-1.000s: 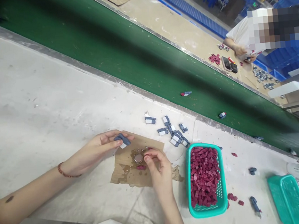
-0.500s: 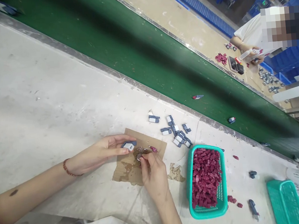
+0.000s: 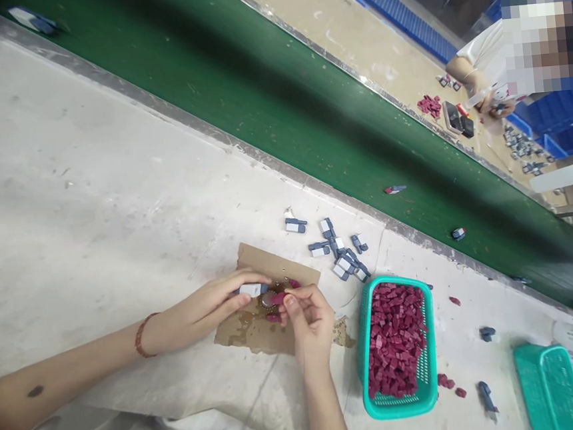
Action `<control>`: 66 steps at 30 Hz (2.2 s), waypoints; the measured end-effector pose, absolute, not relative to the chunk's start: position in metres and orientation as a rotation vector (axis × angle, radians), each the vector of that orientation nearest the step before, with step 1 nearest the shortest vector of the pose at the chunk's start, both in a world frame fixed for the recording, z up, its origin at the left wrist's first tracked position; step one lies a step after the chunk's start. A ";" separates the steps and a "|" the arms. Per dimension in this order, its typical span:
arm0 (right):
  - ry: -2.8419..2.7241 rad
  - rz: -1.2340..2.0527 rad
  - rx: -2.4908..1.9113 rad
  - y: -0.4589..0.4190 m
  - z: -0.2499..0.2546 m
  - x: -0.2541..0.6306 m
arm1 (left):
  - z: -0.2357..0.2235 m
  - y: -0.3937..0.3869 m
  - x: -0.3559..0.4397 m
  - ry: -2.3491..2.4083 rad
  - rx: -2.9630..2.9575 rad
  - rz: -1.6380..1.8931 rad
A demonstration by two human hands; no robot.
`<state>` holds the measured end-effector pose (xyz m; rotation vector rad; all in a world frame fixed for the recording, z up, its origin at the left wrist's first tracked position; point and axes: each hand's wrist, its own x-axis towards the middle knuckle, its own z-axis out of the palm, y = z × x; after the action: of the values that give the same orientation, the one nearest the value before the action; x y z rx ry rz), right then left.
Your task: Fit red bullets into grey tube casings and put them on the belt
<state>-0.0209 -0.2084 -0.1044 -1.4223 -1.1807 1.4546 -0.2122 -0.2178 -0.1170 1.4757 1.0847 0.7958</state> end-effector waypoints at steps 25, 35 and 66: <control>-1.026 1.574 -1.334 -0.207 -0.098 -0.050 | -0.121 -0.218 -0.211 1.014 1.643 0.836; -1.944 1.298 -1.351 -0.195 -0.083 -0.025 | -0.115 -0.210 -0.215 0.991 1.854 0.768; -1.908 0.427 -2.041 -0.250 -0.064 0.123 | -0.090 -0.140 -0.215 1.413 1.952 0.879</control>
<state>0.1229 -0.2501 -0.0641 -2.0414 -1.9080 0.4272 -0.2153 -0.1398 -0.0899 1.9521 1.4129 0.8789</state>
